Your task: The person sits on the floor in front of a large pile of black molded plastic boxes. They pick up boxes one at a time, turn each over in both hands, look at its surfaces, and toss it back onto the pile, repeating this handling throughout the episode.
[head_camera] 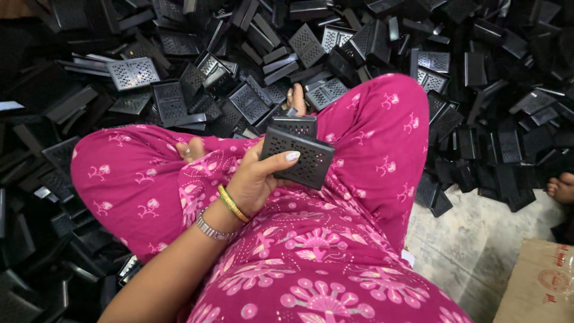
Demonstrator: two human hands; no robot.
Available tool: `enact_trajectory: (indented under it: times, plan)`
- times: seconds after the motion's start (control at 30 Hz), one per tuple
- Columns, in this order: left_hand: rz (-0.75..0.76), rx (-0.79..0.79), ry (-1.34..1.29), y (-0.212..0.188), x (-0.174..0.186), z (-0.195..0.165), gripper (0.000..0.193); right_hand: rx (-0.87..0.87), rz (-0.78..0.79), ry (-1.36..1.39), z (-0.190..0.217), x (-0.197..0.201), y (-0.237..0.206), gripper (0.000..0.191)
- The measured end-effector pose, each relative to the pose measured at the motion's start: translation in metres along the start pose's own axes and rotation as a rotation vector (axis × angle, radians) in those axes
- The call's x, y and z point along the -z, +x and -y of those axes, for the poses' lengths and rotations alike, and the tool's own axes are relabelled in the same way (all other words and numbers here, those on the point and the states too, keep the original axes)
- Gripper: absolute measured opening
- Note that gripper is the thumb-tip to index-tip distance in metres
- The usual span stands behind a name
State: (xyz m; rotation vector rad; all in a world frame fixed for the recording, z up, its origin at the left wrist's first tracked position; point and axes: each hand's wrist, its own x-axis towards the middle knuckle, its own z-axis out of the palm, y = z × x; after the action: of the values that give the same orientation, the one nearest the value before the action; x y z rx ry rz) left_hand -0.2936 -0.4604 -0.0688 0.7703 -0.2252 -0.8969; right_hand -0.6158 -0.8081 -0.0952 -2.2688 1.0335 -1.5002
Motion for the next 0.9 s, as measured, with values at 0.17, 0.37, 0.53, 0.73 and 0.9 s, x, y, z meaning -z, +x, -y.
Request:
enact_trajectory:
  times: [0.17,0.37,0.53,0.73,0.9]
  plan:
    - [-0.001,-0.116,0.052,-0.010,-0.005,-0.008,0.045,0.403,0.602,0.284,0.091,-0.084,-0.051,0.064]
    - [-0.187,-0.158,0.086,-0.028,0.019,-0.016,0.039,0.659,0.966,0.241,0.123,-0.131,-0.055,0.066]
    - [-0.297,-0.161,0.095,-0.033,0.036,-0.020,0.036,0.775,1.004,0.228,0.124,-0.172,-0.024,0.068]
    - [-0.394,-0.154,0.093,-0.031,0.046,-0.032,0.039,0.827,1.022,0.193,0.123,-0.205,0.000,0.070]
    - [-0.463,-0.214,0.128,-0.026,0.051,-0.042,0.042,0.839,1.059,0.190,0.123,-0.220,0.004,0.072]
